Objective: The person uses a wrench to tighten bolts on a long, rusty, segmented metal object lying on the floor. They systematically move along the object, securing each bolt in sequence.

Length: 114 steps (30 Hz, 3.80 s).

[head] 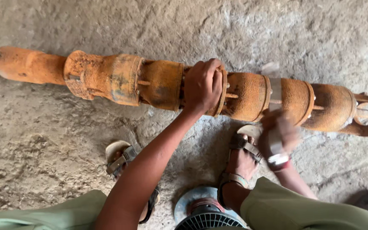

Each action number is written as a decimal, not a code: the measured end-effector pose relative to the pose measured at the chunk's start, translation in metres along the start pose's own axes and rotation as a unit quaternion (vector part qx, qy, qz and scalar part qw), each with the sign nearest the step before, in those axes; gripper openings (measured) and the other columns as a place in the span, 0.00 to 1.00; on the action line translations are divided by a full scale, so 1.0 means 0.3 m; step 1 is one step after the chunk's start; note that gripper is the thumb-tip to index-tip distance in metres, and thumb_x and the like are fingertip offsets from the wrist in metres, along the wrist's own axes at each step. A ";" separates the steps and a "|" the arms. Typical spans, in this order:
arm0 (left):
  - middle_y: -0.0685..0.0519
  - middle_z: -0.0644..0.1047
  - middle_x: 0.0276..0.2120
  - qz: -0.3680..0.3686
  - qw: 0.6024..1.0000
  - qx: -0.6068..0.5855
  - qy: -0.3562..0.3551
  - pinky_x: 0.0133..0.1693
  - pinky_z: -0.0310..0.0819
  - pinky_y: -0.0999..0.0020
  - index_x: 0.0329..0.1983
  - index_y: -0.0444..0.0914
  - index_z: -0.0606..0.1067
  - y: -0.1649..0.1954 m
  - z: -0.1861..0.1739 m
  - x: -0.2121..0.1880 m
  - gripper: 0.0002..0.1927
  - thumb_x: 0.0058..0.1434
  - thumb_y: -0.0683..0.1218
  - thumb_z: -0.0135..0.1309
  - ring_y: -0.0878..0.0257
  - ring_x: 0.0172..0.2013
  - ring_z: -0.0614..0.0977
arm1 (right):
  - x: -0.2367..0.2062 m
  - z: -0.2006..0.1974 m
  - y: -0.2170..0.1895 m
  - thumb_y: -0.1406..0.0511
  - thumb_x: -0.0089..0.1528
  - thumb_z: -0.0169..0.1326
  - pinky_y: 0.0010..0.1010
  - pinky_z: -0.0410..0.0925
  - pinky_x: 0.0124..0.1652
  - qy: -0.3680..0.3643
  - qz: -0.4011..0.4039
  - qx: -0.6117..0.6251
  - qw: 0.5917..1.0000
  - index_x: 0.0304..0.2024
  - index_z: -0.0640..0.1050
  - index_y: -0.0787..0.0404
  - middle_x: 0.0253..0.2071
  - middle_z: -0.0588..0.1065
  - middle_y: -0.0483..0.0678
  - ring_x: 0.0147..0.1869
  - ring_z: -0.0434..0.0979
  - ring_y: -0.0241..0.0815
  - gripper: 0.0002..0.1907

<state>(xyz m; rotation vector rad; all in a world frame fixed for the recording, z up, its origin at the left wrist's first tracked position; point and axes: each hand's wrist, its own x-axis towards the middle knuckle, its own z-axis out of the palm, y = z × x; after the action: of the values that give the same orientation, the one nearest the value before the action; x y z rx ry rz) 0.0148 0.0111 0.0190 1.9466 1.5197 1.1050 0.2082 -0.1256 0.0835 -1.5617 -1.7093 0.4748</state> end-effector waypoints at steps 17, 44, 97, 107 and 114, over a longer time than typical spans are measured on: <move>0.55 0.75 0.24 0.004 1.000 0.009 0.002 0.32 0.70 0.65 0.38 0.41 0.76 -0.026 0.033 0.000 0.06 0.69 0.44 0.49 0.64 0.25 0.74 | 0.719 0.035 0.073 0.61 0.72 0.49 0.25 0.50 0.13 -0.220 0.401 0.176 0.871 0.23 0.74 0.63 0.16 0.68 0.44 0.13 0.57 0.30 0.23; 0.53 0.77 0.27 0.022 1.000 -0.012 -0.009 0.36 0.70 0.60 0.37 0.40 0.74 0.019 -0.023 0.025 0.06 0.68 0.42 0.46 0.60 0.29 0.75 | 0.048 -0.040 0.070 0.68 0.77 0.43 0.28 0.68 0.28 0.104 -0.168 -0.293 0.936 0.40 0.78 0.66 0.32 0.76 0.50 0.31 0.75 0.38 0.15; 0.54 0.77 0.25 -0.002 0.999 0.007 -0.032 0.34 0.72 0.63 0.36 0.41 0.75 -0.012 0.014 0.012 0.06 0.68 0.45 0.50 0.63 0.26 0.76 | 0.665 -0.002 0.114 0.63 0.72 0.53 0.23 0.53 0.13 -0.149 0.452 0.165 0.864 0.25 0.74 0.59 0.18 0.69 0.42 0.14 0.60 0.29 0.18; 0.56 0.76 0.25 -0.006 0.999 0.004 -0.038 0.36 0.72 0.63 0.34 0.44 0.73 0.003 0.013 0.009 0.06 0.68 0.43 0.49 0.65 0.26 0.75 | 0.726 0.180 -0.167 0.62 0.70 0.53 0.23 0.61 0.15 -0.203 0.101 0.000 0.974 0.31 0.77 0.65 0.19 0.71 0.43 0.17 0.68 0.31 0.16; 0.56 0.73 0.22 -0.004 1.000 0.003 -0.025 0.33 0.69 0.62 0.33 0.43 0.73 -0.002 0.012 0.006 0.06 0.68 0.44 0.49 0.64 0.25 0.73 | 0.646 0.065 -0.068 0.62 0.73 0.52 0.26 0.61 0.14 -0.127 0.360 0.169 0.909 0.27 0.72 0.64 0.19 0.69 0.43 0.15 0.66 0.33 0.20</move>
<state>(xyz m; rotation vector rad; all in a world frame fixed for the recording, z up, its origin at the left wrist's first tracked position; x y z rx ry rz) 0.0175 0.0134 0.0168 1.9568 1.5050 1.0425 0.1868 0.0609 0.1398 -1.8848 -1.0765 1.3202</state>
